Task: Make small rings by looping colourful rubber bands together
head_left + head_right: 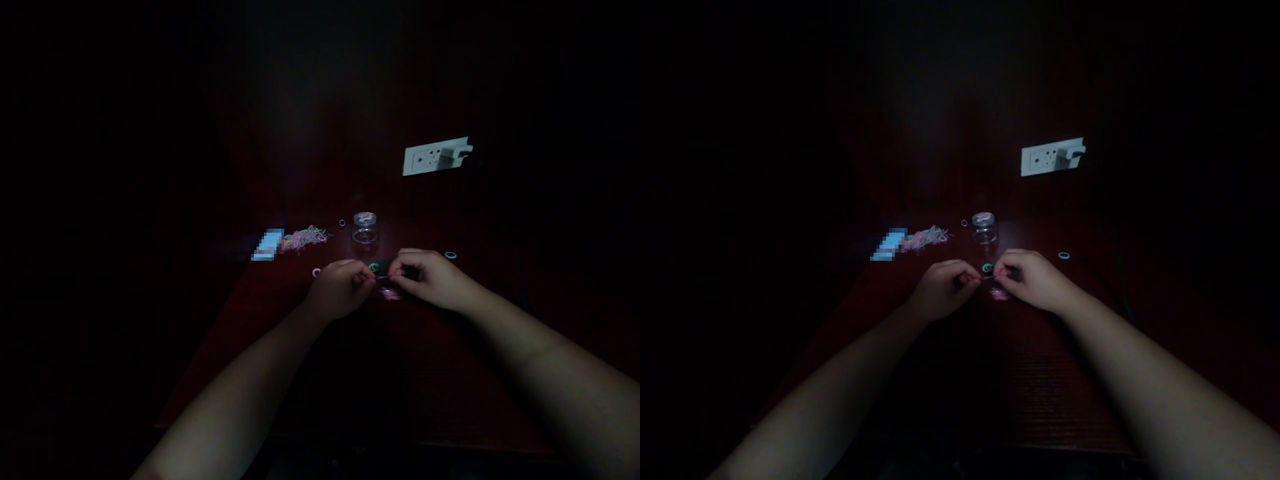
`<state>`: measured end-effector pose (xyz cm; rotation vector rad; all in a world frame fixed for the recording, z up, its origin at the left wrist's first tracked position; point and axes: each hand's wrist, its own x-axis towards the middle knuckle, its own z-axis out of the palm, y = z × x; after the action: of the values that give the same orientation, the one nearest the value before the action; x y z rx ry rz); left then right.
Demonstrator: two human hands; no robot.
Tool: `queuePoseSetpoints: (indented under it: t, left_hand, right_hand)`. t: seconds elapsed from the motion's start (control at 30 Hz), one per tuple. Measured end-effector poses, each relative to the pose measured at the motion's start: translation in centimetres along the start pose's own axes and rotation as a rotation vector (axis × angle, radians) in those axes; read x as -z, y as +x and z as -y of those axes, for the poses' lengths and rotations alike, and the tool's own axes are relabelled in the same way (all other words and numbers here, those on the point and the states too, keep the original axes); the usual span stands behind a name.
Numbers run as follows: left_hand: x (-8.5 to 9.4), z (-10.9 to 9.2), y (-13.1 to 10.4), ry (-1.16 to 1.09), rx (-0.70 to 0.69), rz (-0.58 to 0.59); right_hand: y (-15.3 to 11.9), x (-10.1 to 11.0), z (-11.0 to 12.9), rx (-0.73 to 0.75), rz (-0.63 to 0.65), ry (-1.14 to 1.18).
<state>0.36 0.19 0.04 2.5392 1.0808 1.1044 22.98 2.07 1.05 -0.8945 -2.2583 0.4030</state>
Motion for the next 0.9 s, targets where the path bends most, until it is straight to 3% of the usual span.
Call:
queuePoseSetpoints:
  t: [0.17,0.27,0.37,0.9]
  left_hand:
    - [0.1,0.1,0.0,0.023,0.021,0.012]
    - [0.2,0.0,0.0,0.033,0.064,0.002]
    - [0.2,0.0,0.0,0.024,0.078,0.012]
    - [0.3,-0.1,0.0,0.014,0.091,0.044]
  right_hand:
    - [-0.3,2.6,-1.5,-0.143,0.053,-0.093]
    - [-0.6,4.0,-2.3,-0.383,0.165,-0.130]
    - [-0.9,5.0,-2.7,-0.520,0.267,-0.149]
    - [-1.2,5.5,-3.8,-0.592,0.335,-0.190]
